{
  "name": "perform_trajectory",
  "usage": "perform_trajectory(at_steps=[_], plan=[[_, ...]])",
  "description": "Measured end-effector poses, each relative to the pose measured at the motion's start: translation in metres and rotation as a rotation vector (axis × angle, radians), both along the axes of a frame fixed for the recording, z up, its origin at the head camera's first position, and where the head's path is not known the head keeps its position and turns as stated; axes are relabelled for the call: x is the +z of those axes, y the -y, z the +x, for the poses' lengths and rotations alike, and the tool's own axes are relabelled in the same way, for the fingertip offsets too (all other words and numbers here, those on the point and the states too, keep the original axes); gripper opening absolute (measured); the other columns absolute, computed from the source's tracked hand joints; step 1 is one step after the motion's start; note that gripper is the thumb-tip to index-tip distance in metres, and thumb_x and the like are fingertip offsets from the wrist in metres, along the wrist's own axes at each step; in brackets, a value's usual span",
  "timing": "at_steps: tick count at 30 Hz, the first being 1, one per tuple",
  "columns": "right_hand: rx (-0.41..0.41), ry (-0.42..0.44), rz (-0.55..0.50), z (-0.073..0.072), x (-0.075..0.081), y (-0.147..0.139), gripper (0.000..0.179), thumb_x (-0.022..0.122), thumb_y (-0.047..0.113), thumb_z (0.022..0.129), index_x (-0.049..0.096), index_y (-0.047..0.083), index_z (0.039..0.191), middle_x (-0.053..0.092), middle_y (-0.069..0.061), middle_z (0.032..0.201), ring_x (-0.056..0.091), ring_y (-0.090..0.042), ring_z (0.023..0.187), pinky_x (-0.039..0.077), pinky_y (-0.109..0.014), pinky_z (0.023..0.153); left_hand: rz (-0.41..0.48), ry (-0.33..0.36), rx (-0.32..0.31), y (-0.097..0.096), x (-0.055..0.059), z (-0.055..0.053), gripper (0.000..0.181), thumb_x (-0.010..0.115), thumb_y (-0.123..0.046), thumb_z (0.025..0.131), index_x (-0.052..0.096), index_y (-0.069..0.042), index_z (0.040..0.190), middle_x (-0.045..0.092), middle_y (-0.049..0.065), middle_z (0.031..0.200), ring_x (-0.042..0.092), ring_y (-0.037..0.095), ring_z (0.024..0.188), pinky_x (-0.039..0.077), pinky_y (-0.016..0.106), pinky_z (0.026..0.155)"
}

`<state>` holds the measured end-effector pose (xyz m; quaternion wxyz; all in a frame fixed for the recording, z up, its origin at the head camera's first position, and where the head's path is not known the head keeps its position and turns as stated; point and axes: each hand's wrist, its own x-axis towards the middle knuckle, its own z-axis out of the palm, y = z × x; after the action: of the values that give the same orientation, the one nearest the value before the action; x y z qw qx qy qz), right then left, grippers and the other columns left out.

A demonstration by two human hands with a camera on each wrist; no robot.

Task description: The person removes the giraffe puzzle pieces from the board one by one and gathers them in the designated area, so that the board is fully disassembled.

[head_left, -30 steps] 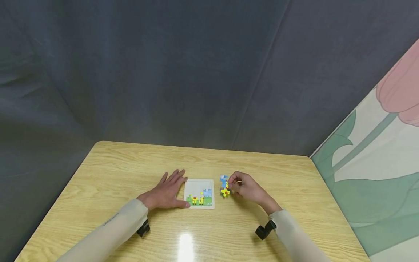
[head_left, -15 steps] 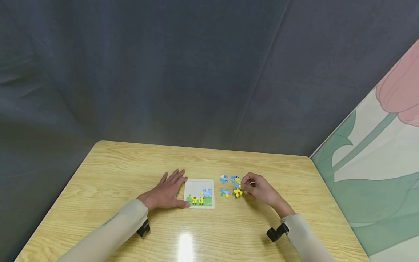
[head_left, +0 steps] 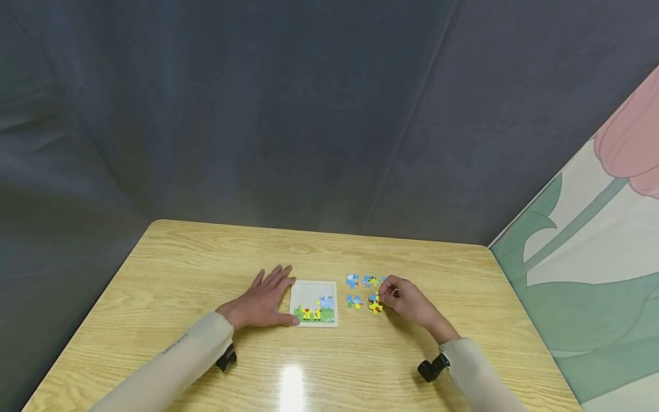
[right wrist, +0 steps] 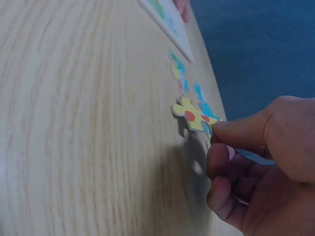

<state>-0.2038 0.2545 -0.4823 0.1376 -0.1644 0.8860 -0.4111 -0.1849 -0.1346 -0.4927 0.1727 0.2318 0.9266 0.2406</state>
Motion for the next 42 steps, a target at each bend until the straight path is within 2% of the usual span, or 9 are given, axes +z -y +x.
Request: perform_trajectory(at_steps=[8,14,22,30,35,38,42], plan=[[-0.053,-0.032,0.134,0.000,-0.001,0.011,0.005,0.065,0.005,0.105,0.064,0.000,0.106,0.068,-0.006,0.091,0.053,-0.011,0.073,0.044,-0.021,0.060,0.026,-0.012,0.000,0.000,0.000,0.001,0.103,0.076,-0.061,0.092,0.034,-0.002,0.165,0.012,0.018,0.181,0.006,0.041,0.169,0.002,0.069,0.134],[-0.086,-0.028,0.143,0.000,0.001,0.013,0.005,0.064,0.005,0.105,0.065,0.000,0.106,0.068,-0.007,0.089,0.052,-0.014,0.072,0.042,-0.022,0.058,0.026,-0.025,-0.002,-0.002,0.003,0.001,0.101,0.077,-0.058,0.092,0.035,0.000,0.163,0.014,0.022,0.179,0.009,0.045,0.168,0.005,0.072,0.132],[-0.112,-0.023,0.129,0.002,0.002,0.016,0.006,0.066,0.009,0.106,0.065,0.003,0.103,0.067,-0.006,0.090,0.050,-0.012,0.070,0.042,-0.022,0.057,-0.012,-0.008,0.006,-0.002,0.003,0.000,0.101,0.076,-0.060,0.093,0.033,-0.004,0.166,0.010,0.017,0.181,0.006,0.040,0.169,0.004,0.068,0.134],[-0.060,-0.002,0.085,0.002,0.007,0.036,0.004,0.066,0.005,0.104,0.065,0.003,0.108,0.071,-0.007,0.092,0.054,-0.012,0.067,0.043,-0.021,0.055,0.000,-0.011,0.015,-0.001,0.002,0.000,0.102,0.077,-0.059,0.093,0.033,-0.003,0.165,0.011,0.018,0.181,0.007,0.041,0.169,0.004,0.068,0.134],[0.020,-0.008,0.061,0.004,0.008,0.054,0.011,0.066,0.003,0.103,0.065,0.002,0.114,0.066,-0.013,0.108,0.056,-0.015,0.074,0.046,-0.021,0.060,-0.001,-0.011,0.011,-0.002,0.003,0.001,0.102,0.077,-0.059,0.093,0.034,-0.003,0.165,0.012,0.018,0.181,0.007,0.041,0.169,0.005,0.069,0.134],[0.059,-0.042,0.088,0.007,0.009,0.068,0.014,0.069,0.004,0.102,0.067,0.004,0.116,0.061,-0.013,0.114,0.051,-0.014,0.076,0.044,-0.021,0.063,-0.003,-0.015,0.006,-0.001,0.003,0.000,0.102,0.076,-0.060,0.093,0.034,-0.003,0.165,0.012,0.018,0.180,0.008,0.041,0.169,0.005,0.069,0.134],[0.115,-0.110,0.161,0.011,0.010,0.085,0.019,0.072,0.005,0.100,0.069,0.007,0.118,0.062,-0.007,0.114,0.050,-0.013,0.077,0.043,-0.024,0.066,-0.007,-0.012,0.006,-0.001,0.002,0.000,0.102,0.076,-0.061,0.093,0.034,-0.003,0.165,0.011,0.018,0.181,0.007,0.041,0.169,0.005,0.069,0.134]])
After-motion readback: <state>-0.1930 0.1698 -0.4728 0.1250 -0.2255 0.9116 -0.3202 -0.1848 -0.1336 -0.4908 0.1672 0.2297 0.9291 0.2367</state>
